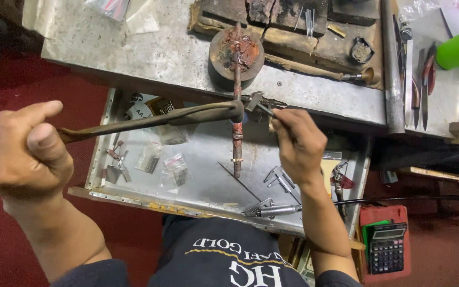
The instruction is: Soldering a jewelry piece using a blowtorch and hand tools at a workbench.
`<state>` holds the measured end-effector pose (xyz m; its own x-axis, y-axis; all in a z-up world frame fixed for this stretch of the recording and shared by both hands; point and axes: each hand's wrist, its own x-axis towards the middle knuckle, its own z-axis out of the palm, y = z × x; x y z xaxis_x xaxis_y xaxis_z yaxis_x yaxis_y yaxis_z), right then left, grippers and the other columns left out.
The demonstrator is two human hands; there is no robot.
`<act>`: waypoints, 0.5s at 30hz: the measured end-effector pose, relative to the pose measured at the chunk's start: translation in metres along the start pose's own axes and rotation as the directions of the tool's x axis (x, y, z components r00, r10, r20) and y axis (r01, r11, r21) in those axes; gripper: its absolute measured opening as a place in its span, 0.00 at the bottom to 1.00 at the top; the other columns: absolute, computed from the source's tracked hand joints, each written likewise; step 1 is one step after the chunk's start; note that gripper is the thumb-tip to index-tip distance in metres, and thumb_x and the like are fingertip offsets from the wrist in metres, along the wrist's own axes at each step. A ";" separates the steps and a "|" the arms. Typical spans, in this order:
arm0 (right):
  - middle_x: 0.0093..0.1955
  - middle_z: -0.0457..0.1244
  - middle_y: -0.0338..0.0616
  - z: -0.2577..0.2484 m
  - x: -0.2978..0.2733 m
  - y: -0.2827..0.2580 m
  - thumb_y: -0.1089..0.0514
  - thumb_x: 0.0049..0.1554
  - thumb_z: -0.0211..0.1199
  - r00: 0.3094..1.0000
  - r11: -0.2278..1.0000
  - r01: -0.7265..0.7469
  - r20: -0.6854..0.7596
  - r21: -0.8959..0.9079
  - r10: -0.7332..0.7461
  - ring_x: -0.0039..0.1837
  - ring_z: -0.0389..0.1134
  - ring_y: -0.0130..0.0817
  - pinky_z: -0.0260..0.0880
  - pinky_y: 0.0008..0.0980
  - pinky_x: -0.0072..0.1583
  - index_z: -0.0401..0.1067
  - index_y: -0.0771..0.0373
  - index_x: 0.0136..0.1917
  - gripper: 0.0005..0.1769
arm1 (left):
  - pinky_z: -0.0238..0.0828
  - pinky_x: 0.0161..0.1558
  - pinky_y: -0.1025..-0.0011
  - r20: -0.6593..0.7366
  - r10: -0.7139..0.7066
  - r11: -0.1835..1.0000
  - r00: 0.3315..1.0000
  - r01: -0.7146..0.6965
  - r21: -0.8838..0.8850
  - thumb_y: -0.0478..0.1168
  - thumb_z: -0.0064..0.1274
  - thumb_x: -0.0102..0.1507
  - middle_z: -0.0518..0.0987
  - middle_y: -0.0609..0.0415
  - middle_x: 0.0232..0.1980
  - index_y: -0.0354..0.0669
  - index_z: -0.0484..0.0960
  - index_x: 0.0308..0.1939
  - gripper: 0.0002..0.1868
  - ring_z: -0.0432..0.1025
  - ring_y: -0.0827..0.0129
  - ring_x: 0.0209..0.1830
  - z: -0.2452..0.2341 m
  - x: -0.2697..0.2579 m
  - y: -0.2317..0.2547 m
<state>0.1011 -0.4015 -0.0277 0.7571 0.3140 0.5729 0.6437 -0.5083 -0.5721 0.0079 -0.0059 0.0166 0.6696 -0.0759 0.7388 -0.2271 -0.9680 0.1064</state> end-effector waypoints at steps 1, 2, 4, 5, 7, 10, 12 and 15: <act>0.51 0.69 0.59 0.003 0.000 -0.003 0.70 0.63 0.62 1.000 1.000 -0.001 -0.007 0.000 0.001 0.50 0.72 0.45 0.77 0.35 0.53 0.74 0.75 0.56 0.08 | 0.68 0.46 0.52 -0.001 0.008 1.000 1.000 -0.008 0.000 0.43 0.31 0.88 0.89 0.36 0.48 0.23 0.89 0.51 0.32 0.77 0.41 0.38 0.000 0.000 0.000; 0.51 0.69 0.58 0.005 0.000 -0.007 0.71 0.63 0.62 0.999 0.999 -0.039 -0.024 0.035 0.040 0.50 0.72 0.43 0.75 0.32 0.52 0.74 0.74 0.56 0.08 | 0.68 0.46 0.53 -0.001 0.003 1.000 1.000 -0.003 0.010 0.43 0.31 0.88 0.89 0.37 0.48 0.23 0.90 0.51 0.33 0.77 0.42 0.38 0.000 -0.001 -0.001; 0.51 0.68 0.57 0.011 -0.003 -0.008 0.71 0.64 0.62 0.995 0.994 -0.080 -0.045 0.077 0.084 0.50 0.71 0.40 0.74 0.29 0.51 0.74 0.73 0.57 0.08 | 0.67 0.46 0.53 0.003 0.006 1.000 1.000 -0.006 0.023 0.43 0.31 0.88 0.90 0.37 0.48 0.24 0.91 0.50 0.33 0.77 0.42 0.39 -0.002 0.000 -0.001; 0.52 0.69 0.58 0.012 -0.006 -0.005 0.71 0.63 0.63 0.997 0.995 -0.056 -0.054 0.078 0.060 0.51 0.72 0.43 0.76 0.31 0.53 0.74 0.73 0.57 0.08 | 0.67 0.45 0.53 0.003 0.006 1.000 1.000 -0.006 0.020 0.43 0.31 0.88 0.89 0.37 0.47 0.24 0.91 0.50 0.33 0.76 0.42 0.38 -0.003 0.001 -0.001; 0.53 0.69 0.59 0.015 -0.012 -0.003 0.70 0.63 0.63 0.997 0.996 -0.032 -0.068 0.080 0.038 0.53 0.73 0.45 0.77 0.33 0.56 0.74 0.72 0.57 0.09 | 0.67 0.43 0.54 0.004 0.011 1.000 1.000 -0.011 0.019 0.43 0.31 0.88 0.89 0.37 0.46 0.23 0.91 0.49 0.33 0.76 0.42 0.37 -0.005 0.001 -0.001; 0.51 0.70 0.57 0.016 -0.017 -0.006 0.70 0.63 0.61 0.997 0.996 -0.018 -0.069 0.092 0.025 0.52 0.73 0.47 0.77 0.36 0.56 0.73 0.72 0.58 0.09 | 0.69 0.44 0.52 -0.004 -0.005 1.000 1.000 0.005 -0.008 0.43 0.31 0.88 0.89 0.33 0.47 0.20 0.90 0.49 0.34 0.79 0.40 0.40 -0.006 0.000 -0.003; 0.49 0.70 0.56 0.014 -0.018 -0.009 0.72 0.63 0.61 0.998 0.995 0.013 -0.068 0.099 -0.006 0.49 0.72 0.45 0.76 0.35 0.53 0.74 0.74 0.56 0.08 | 0.69 0.45 0.54 -0.003 -0.009 0.999 1.000 0.010 0.041 0.43 0.30 0.89 0.89 0.36 0.48 0.23 0.91 0.50 0.34 0.78 0.42 0.40 -0.007 -0.001 -0.003; 0.48 0.69 0.57 0.008 -0.017 -0.010 0.74 0.62 0.62 0.997 0.996 0.046 -0.057 0.076 -0.042 0.50 0.72 0.46 0.75 0.35 0.53 0.74 0.73 0.56 0.09 | 0.69 0.46 0.53 -0.011 -0.010 1.000 1.000 0.011 0.025 0.43 0.30 0.89 0.90 0.34 0.48 0.21 0.90 0.49 0.34 0.79 0.40 0.40 -0.006 -0.001 -0.003</act>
<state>0.0827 -0.3952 -0.0370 0.7220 0.2884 0.6289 0.6844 -0.4311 -0.5881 0.0035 -0.0016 0.0198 0.6643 -0.0633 0.7448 -0.2024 -0.9744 0.0977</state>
